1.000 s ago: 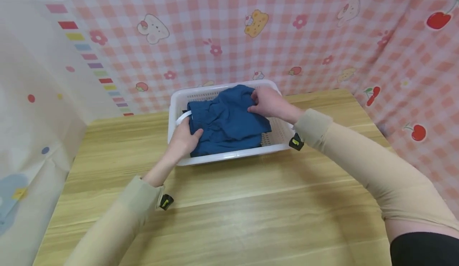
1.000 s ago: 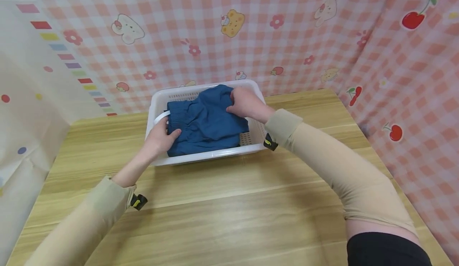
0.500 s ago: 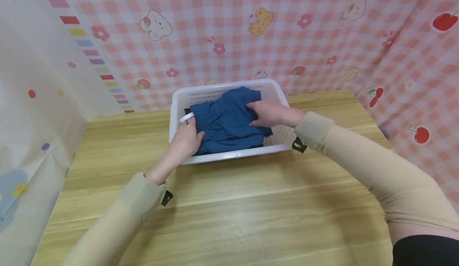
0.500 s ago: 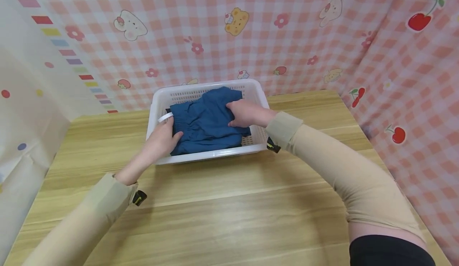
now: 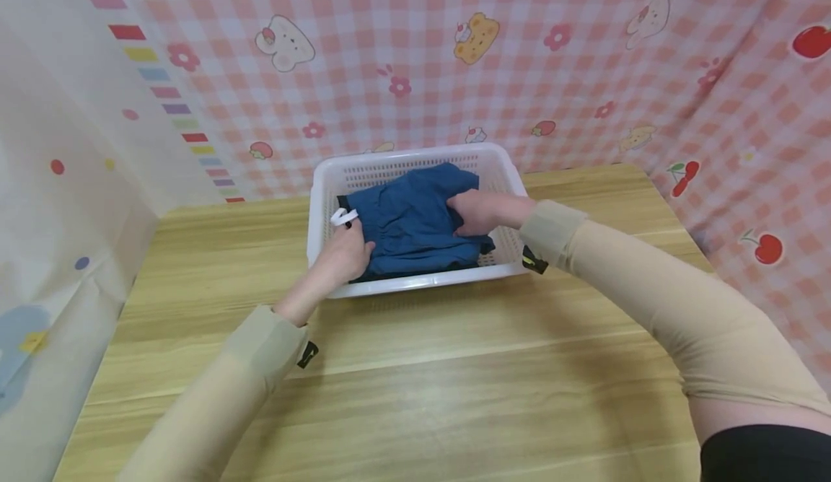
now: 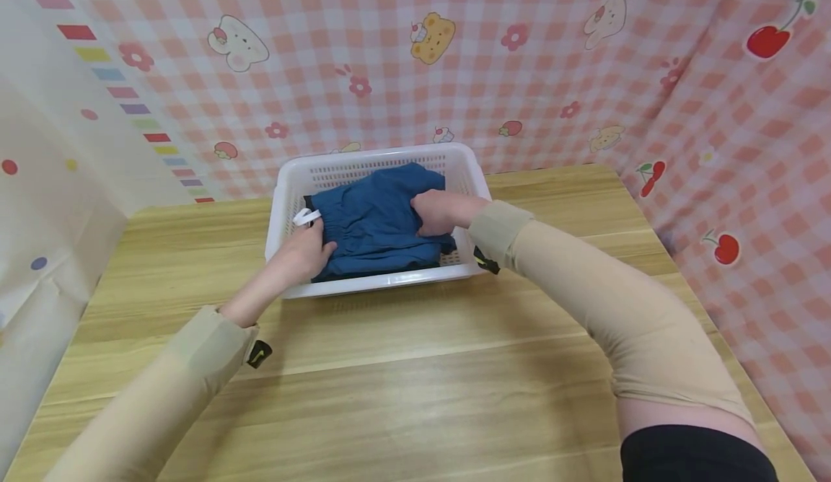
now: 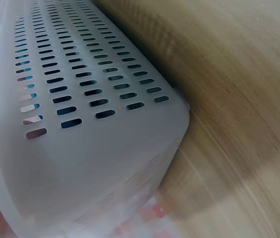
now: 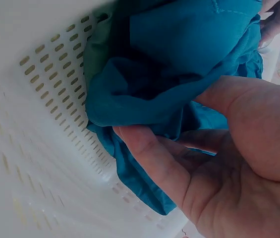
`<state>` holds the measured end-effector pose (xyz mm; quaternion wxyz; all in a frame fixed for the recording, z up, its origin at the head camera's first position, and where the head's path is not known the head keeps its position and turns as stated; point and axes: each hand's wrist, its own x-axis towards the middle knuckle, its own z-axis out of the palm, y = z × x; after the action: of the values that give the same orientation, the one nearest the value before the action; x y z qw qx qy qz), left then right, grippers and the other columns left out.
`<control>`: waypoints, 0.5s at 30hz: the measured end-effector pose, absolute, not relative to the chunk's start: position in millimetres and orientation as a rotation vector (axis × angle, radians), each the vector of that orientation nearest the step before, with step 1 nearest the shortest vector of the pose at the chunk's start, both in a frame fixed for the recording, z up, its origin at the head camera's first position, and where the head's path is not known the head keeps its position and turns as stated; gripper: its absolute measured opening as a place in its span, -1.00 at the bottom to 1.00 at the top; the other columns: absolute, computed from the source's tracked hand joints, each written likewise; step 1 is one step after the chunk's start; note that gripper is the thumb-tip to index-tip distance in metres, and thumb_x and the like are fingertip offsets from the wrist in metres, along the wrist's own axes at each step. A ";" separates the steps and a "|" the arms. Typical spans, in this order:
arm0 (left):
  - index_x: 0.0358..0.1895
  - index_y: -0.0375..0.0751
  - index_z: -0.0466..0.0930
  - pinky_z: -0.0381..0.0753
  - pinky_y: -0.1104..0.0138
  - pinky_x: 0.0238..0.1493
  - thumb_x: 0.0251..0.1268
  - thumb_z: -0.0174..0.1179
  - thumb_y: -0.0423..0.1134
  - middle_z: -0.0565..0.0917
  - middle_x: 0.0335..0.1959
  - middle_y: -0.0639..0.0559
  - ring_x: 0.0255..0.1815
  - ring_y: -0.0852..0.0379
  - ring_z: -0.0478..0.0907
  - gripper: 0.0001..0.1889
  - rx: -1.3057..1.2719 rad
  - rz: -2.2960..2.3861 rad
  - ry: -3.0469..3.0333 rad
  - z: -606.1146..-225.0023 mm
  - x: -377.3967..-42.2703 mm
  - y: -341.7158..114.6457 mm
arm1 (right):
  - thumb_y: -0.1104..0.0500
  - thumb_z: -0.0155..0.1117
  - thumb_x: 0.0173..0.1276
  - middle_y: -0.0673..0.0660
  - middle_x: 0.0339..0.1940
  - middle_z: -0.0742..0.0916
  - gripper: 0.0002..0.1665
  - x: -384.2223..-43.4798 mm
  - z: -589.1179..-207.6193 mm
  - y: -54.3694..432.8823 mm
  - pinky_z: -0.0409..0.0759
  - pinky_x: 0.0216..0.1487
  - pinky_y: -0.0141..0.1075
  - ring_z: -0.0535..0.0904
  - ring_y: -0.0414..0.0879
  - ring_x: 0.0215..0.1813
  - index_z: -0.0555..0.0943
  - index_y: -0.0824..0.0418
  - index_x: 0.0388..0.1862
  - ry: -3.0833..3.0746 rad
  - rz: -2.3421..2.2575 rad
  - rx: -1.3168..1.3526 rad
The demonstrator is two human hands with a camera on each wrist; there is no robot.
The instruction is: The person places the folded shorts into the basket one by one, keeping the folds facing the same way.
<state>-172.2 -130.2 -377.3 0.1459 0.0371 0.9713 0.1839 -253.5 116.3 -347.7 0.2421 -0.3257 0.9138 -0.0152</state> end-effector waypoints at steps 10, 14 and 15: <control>0.57 -0.70 -0.02 0.38 -0.08 0.62 0.70 -0.05 -0.24 0.22 0.58 -0.63 0.62 -0.39 0.29 -0.33 0.109 0.538 2.805 -378.1 -172.2 -129.7 | 0.14 0.26 0.57 0.41 0.17 0.73 -0.44 -254.7 -348.8 114.2 0.70 0.29 -0.02 0.72 0.17 0.16 0.47 0.47 0.37 2.461 -0.020 -0.868; 0.59 -0.69 -0.03 0.36 -0.08 0.64 0.71 -0.05 -0.23 0.22 0.58 -0.62 0.63 -0.38 0.27 -0.32 0.105 0.549 2.804 -378.4 -172.8 -129.8 | 0.14 0.26 0.57 0.40 0.16 0.73 -0.46 -255.3 -349.6 114.9 0.70 0.28 -0.02 0.72 0.17 0.16 0.48 0.46 0.35 2.458 -0.022 -0.870; 0.58 -0.69 -0.02 0.35 -0.08 0.64 0.71 -0.05 -0.23 0.22 0.58 -0.62 0.63 -0.39 0.27 -0.32 0.107 0.554 2.804 -378.6 -173.1 -130.2 | 0.14 0.26 0.57 0.40 0.16 0.73 -0.47 -255.5 -349.7 115.1 0.70 0.28 -0.02 0.72 0.16 0.15 0.48 0.46 0.35 2.459 -0.022 -0.872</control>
<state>-173.1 -130.2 -378.6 0.1401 0.0370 0.9707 0.1916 -255.5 115.1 -349.7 0.2632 -0.3226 0.9092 -0.0082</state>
